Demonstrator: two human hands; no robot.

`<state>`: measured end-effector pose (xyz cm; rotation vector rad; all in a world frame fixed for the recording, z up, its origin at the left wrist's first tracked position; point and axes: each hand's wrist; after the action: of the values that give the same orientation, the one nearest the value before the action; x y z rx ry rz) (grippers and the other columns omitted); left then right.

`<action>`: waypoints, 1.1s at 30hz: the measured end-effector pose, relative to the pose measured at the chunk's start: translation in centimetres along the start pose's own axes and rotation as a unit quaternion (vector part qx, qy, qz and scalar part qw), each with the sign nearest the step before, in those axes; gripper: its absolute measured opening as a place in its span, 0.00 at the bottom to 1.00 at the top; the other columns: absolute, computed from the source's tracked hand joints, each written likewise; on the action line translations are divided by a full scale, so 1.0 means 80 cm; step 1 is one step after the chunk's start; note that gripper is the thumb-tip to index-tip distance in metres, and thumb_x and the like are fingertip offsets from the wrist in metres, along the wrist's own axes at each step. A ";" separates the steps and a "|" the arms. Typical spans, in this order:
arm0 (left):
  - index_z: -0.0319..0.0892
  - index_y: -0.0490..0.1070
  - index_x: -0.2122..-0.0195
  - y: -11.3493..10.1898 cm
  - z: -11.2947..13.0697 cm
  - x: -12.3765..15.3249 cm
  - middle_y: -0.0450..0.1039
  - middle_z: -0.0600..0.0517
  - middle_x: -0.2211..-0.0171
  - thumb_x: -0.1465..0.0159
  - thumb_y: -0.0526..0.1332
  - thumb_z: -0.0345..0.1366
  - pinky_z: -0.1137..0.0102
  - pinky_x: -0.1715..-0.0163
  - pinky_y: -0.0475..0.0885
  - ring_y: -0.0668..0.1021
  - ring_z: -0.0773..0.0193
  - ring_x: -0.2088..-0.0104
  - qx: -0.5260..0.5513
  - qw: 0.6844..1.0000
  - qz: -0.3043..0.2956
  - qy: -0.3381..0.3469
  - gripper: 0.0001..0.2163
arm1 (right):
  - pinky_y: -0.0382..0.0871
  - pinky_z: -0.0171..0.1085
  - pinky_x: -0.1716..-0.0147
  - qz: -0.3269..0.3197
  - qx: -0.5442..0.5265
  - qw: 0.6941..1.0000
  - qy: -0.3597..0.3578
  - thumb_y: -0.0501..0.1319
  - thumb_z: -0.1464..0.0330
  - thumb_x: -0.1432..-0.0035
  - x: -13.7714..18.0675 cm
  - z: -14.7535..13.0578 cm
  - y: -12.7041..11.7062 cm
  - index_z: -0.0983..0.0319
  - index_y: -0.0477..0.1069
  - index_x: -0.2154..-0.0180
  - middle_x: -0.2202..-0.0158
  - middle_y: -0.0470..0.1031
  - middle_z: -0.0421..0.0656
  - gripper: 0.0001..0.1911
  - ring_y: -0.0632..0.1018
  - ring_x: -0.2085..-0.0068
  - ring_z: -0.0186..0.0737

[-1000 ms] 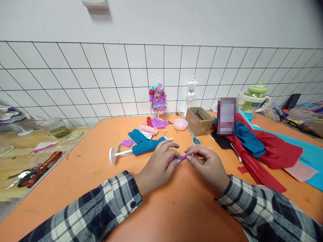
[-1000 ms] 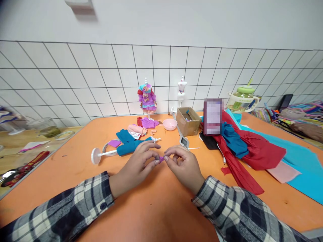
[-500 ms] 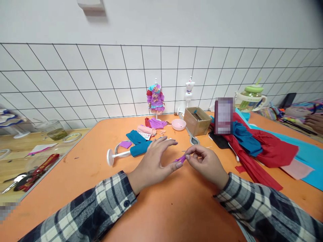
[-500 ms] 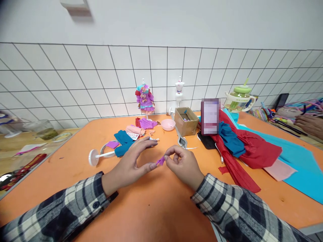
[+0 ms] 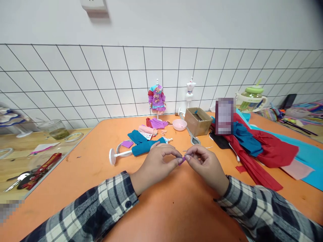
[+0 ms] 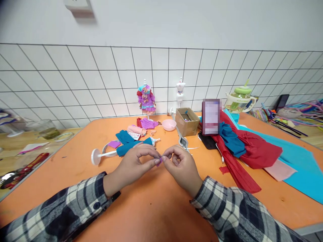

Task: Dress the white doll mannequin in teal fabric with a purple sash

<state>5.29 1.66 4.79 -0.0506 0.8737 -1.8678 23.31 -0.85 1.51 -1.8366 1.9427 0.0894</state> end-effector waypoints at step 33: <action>0.41 0.69 0.46 -0.065 -0.100 -0.112 0.76 0.39 0.50 0.42 0.59 0.56 0.60 0.57 0.68 0.77 0.43 0.52 -0.350 0.910 -0.139 -0.173 0.29 | 0.70 0.32 0.69 -0.304 -0.181 0.928 0.117 0.70 0.54 0.52 -0.008 0.024 0.002 0.63 0.75 0.71 0.73 0.76 0.41 0.18 0.74 0.72 0.32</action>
<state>2.18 14.40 5.05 -0.9635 1.2843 -1.6261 23.71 0.43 0.04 -2.7299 1.4679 0.0297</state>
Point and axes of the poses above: each hand's wrist, its own x-axis away from the middle knuckle, its own y-axis out of the palm, z = x × y
